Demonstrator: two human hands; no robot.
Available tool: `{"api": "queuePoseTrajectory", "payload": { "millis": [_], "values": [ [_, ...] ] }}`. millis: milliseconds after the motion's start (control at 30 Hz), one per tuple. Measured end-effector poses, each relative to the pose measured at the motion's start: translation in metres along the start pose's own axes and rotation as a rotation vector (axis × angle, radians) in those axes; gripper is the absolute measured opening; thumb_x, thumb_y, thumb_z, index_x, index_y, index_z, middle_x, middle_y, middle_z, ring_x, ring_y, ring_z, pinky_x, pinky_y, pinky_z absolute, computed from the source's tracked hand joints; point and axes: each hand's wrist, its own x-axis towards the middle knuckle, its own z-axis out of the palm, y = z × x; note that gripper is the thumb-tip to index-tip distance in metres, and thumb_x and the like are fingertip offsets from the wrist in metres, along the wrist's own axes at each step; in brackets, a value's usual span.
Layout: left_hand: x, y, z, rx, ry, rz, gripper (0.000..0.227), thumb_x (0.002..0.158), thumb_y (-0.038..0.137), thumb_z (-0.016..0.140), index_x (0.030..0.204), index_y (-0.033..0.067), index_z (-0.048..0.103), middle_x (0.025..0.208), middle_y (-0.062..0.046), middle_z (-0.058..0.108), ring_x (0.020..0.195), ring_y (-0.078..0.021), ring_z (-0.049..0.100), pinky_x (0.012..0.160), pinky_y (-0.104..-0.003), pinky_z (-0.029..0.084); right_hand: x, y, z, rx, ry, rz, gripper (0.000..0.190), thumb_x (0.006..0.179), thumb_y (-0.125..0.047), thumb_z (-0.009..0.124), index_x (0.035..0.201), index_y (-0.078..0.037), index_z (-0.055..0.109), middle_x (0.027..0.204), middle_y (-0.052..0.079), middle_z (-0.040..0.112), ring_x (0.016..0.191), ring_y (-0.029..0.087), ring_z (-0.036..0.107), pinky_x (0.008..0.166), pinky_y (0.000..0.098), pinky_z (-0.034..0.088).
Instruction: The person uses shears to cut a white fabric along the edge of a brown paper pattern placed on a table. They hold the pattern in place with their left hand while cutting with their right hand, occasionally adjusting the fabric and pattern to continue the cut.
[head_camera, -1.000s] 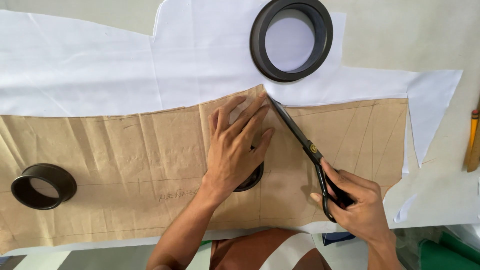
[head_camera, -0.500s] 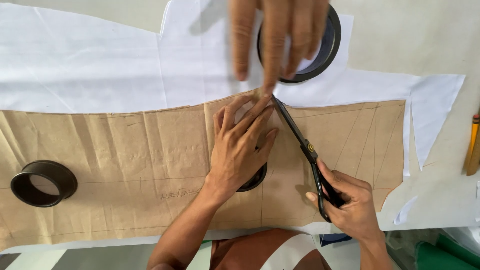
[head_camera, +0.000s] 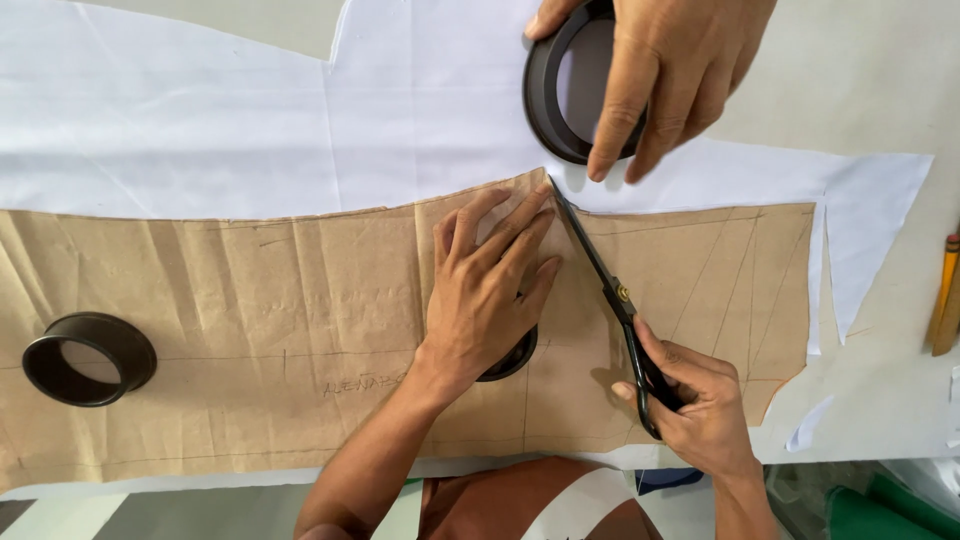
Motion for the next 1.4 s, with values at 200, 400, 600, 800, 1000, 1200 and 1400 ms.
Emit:
{"api": "queuePoseTrajectory", "payload": {
  "millis": [200,400,600,800,1000,1200,1400],
  "values": [
    [-0.002,-0.001,0.002,0.024,-0.008,-0.001,0.036,0.097,0.019,0.077,0.131,0.0117,0.068,0.148,0.002,0.06,0.135,-0.0268,0.053,0.106,-0.045,0.043,0.007,0.004,-0.002,0.061,-0.011,0.031,0.067,0.078,-0.01,0.083,0.14,0.0,0.06,0.071,-0.004,0.033,0.06,0.01,0.028,0.052,0.0252,0.025],
    [-0.002,-0.003,0.003,0.023,0.011,0.019,0.037,0.096,0.02,0.079,0.13,0.0111,0.067,0.146,0.001,0.061,0.134,-0.0282,0.053,0.105,-0.047,0.045,0.01,0.004,-0.005,0.003,-0.036,-0.016,0.07,0.078,0.002,0.082,0.144,-0.003,0.057,0.076,-0.005,0.028,0.064,0.011,0.026,0.059,0.0235,0.032],
    [-0.003,-0.003,0.002,-0.003,0.012,0.022,0.036,0.096,0.019,0.078,0.129,0.0102,0.066,0.145,0.0,0.062,0.134,-0.028,0.052,0.104,-0.05,0.044,0.011,0.006,-0.012,0.005,-0.078,-0.017,0.063,0.085,0.01,0.069,0.145,0.0,0.055,0.07,-0.006,0.064,0.057,0.004,0.037,0.065,0.0135,0.048],
    [-0.002,-0.002,0.004,0.023,0.052,0.032,0.034,0.091,0.017,0.077,0.124,0.0081,0.07,0.141,0.0,0.065,0.129,-0.028,0.054,0.104,-0.048,0.044,0.014,0.015,-0.017,0.008,-0.071,0.036,0.065,0.081,0.007,0.076,0.142,-0.003,0.059,0.07,-0.008,0.038,0.058,0.008,0.025,0.051,0.0236,0.024],
    [-0.005,-0.003,0.009,0.049,-0.005,-0.012,0.042,0.086,0.027,0.081,0.125,0.0115,0.072,0.138,-0.004,0.068,0.134,-0.0269,0.049,0.104,-0.047,0.037,0.013,0.069,-0.024,0.313,-0.077,-0.01,0.067,0.074,0.006,0.079,0.138,0.003,0.06,0.064,0.009,0.067,0.05,0.003,0.062,0.038,0.023,0.04],
    [-0.008,-0.008,0.02,0.025,0.051,0.013,0.043,0.084,0.028,0.081,0.122,0.0108,0.072,0.135,-0.004,0.069,0.133,-0.0265,0.049,0.104,-0.048,0.037,0.019,0.062,-0.024,0.45,-0.11,0.015,0.066,0.077,0.011,0.073,0.141,0.007,0.056,0.057,0.011,0.062,0.037,0.005,0.056,0.03,0.0204,0.036],
    [-0.01,-0.008,0.018,0.02,0.081,0.053,0.045,0.081,0.024,0.083,0.121,0.008,0.072,0.133,-0.008,0.07,0.13,-0.0303,0.051,0.101,-0.048,0.039,0.023,0.05,-0.012,0.494,-0.108,0.003,0.061,0.083,0.01,0.069,0.142,0.007,0.054,0.056,0.009,0.062,0.038,0.002,0.053,0.031,0.0179,0.034]
  ]
}}
